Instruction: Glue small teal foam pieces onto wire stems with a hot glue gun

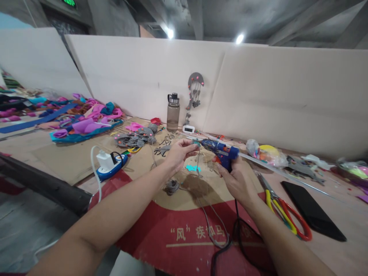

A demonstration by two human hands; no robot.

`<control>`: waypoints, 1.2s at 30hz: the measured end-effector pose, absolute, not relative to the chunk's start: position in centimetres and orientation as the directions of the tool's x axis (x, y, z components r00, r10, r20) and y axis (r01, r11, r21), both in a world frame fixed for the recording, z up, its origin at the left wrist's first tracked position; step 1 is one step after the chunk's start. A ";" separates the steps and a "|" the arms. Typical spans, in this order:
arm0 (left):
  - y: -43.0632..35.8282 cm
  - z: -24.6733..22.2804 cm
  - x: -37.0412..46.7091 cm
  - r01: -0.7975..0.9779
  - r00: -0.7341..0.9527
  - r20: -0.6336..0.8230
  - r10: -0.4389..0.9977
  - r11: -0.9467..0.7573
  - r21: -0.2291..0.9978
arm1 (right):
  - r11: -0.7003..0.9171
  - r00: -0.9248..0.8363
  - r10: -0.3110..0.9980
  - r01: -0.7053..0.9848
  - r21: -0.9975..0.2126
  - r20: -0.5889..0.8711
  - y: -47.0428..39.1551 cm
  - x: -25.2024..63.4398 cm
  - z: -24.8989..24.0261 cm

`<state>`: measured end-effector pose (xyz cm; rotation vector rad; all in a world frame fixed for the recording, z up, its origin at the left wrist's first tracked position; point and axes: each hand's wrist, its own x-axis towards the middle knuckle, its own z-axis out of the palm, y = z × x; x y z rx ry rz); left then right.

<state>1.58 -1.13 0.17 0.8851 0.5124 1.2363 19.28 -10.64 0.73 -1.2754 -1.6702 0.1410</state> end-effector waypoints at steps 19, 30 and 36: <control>-1.1 0.0 1.8 -0.601 0.255 0.146 0.956 0.038 0.799 | 0.378 0.066 0.813 0.697 -0.609 0.579 -10.7 18.9 0.6; -1.4 0.3 1.8 -0.603 0.206 0.145 0.968 0.009 0.798 | 0.373 0.042 0.797 0.750 -0.546 0.603 -11.1 18.7 1.1; -1.5 0.3 1.8 -0.595 0.208 0.164 0.964 -0.009 0.804 | 0.375 0.038 0.793 0.756 -0.536 0.608 -11.3 18.4 1.5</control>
